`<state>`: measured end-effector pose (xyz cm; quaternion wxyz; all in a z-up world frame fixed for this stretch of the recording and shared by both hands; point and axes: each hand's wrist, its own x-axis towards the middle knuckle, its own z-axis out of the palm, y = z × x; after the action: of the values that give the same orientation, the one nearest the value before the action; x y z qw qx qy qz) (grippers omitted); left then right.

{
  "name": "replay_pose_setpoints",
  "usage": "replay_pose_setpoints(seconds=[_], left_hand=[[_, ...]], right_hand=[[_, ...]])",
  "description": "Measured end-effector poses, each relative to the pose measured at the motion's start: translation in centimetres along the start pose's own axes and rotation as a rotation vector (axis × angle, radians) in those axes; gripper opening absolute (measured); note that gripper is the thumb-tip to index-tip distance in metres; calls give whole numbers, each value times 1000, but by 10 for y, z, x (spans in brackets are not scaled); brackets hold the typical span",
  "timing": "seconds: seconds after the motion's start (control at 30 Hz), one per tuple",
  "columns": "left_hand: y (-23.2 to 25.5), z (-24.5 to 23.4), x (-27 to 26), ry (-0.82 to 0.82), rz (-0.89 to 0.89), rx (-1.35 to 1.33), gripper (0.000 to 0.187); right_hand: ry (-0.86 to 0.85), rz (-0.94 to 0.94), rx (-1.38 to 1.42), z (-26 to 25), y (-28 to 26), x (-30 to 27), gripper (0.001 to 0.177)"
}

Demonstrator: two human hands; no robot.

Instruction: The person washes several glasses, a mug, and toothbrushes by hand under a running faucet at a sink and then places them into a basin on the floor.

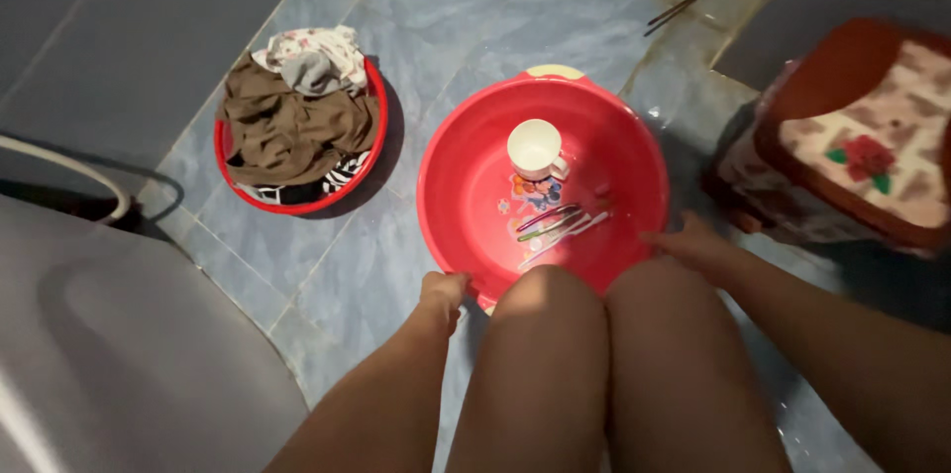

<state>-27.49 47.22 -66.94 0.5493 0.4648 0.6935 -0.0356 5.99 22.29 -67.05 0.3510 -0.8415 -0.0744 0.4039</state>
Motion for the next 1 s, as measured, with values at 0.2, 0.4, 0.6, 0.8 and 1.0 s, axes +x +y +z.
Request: replay_pose_setpoints(seconds=[0.2, 0.4, 0.6, 0.8, 1.0], left_hand=[[-17, 27, 47, -50, -64, -452, 20], [-2, 18, 49, -17, 25, -263, 15], [54, -40, -59, -1, 156, -285, 18], [118, -138, -232, -31, 326, -355, 29], [172, -251, -408, -405, 246, -363, 40]], right_hand=[[-150, 39, 377, 27, 9, 41, 71], [-17, 162, 387, 18, -10, 27, 57], [-20, 75, 570, -21, -79, -67, 49], [-12, 46, 572, -75, -174, -202, 53], [40, 86, 623, -133, -263, -364, 50]])
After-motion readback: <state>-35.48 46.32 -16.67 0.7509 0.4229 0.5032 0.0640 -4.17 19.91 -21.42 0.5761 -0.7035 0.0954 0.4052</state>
